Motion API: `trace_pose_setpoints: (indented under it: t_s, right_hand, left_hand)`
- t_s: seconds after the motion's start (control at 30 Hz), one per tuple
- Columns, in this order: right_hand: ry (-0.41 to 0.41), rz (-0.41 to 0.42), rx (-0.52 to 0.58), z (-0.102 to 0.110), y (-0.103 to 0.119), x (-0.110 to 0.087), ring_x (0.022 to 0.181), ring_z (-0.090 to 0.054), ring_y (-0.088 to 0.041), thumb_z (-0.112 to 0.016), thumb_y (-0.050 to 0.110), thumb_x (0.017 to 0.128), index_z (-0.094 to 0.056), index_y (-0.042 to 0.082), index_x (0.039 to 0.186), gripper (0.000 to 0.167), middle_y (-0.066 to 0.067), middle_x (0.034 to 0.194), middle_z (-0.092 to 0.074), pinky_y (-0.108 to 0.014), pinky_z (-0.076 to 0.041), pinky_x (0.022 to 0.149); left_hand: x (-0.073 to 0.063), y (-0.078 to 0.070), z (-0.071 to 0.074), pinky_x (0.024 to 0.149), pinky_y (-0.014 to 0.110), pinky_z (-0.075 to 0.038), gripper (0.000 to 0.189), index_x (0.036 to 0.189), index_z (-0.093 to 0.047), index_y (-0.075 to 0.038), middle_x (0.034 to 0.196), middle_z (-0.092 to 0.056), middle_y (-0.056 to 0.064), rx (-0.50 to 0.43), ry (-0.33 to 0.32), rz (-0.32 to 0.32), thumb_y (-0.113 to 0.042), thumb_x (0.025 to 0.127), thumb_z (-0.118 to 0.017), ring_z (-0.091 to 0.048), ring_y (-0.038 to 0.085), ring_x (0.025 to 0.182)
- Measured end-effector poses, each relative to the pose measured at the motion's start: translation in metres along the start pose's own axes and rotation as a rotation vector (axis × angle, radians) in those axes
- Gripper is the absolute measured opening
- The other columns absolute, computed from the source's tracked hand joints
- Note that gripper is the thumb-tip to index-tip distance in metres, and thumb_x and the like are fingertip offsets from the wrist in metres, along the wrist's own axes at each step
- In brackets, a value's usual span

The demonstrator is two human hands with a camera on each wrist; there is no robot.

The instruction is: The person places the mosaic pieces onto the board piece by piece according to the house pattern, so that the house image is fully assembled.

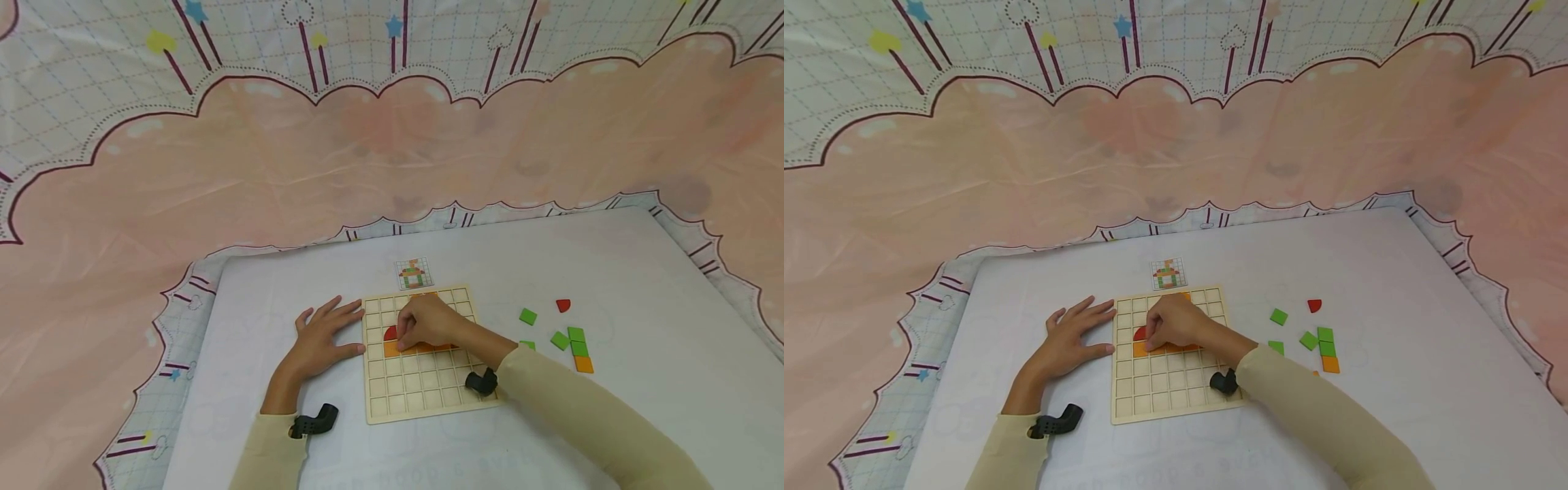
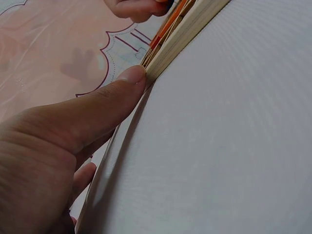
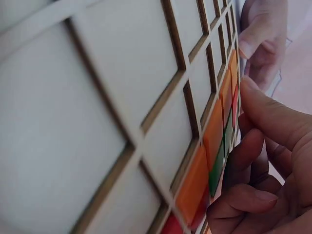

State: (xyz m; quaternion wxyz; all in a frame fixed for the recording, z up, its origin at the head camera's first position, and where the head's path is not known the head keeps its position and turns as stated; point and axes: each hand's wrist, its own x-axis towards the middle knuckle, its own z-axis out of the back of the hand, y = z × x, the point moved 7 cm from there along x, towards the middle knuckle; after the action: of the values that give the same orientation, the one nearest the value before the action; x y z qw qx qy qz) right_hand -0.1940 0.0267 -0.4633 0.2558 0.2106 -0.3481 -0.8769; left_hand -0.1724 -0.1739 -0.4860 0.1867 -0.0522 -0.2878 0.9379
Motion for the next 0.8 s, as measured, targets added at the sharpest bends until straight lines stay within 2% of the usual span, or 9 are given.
trace_pose_setpoints:
  t_s: [0.17, 0.33, 0.6, 0.8]
  right_hand:
    - [-0.019, -0.024, 0.002, 0.015, -0.010, -0.011, 0.068, -0.059, -0.009, -0.090, 0.033, 0.078, -0.073, 0.023, 0.070, 0.020, 0.010, 0.068, -0.067, -0.024, -0.048, 0.061]
    - [-0.038, -0.069, -0.033, 0.036, -0.023, -0.027, 0.072, -0.056, -0.012, -0.089, 0.035, 0.079, -0.073, 0.023, 0.071, 0.021, 0.008, 0.069, -0.064, -0.026, -0.047, 0.064]
    - [-0.029, -0.166, -0.118, 0.071, -0.062, -0.056, 0.080, -0.056, -0.016, -0.085, 0.038, 0.083, -0.074, 0.026, 0.079, 0.017, 0.007, 0.074, -0.065, -0.030, -0.047, 0.071]
    - [-0.082, -0.237, -0.161, 0.106, -0.087, -0.081, 0.082, -0.059, -0.018, -0.084, 0.037, 0.084, -0.075, 0.024, 0.086, 0.016, 0.003, 0.084, -0.066, -0.030, -0.048, 0.069]
  left_hand:
    - [0.000, 0.000, -0.001, 0.118, 0.068, -0.002, 0.071, 0.147, -0.057, -0.024, 0.160, -0.046, -0.005, 0.011, -0.002, 0.005, -0.043, 0.083, -0.082, -0.022, 0.030, 0.157]
    - [0.000, 0.000, -0.001, 0.118, 0.068, -0.002, 0.072, 0.147, -0.057, -0.024, 0.160, -0.047, -0.006, 0.013, -0.001, 0.006, -0.043, 0.082, -0.083, -0.022, 0.029, 0.157]
    - [0.000, 0.000, -0.002, 0.118, 0.069, -0.003, 0.073, 0.147, -0.057, -0.024, 0.159, -0.047, -0.005, 0.025, -0.010, -0.005, -0.043, 0.082, -0.083, -0.024, 0.029, 0.157]
    - [0.000, 0.000, -0.001, 0.117, 0.069, -0.004, 0.072, 0.147, -0.057, -0.023, 0.159, -0.047, -0.005, 0.028, -0.008, -0.004, -0.044, 0.083, -0.082, -0.024, 0.030, 0.156]
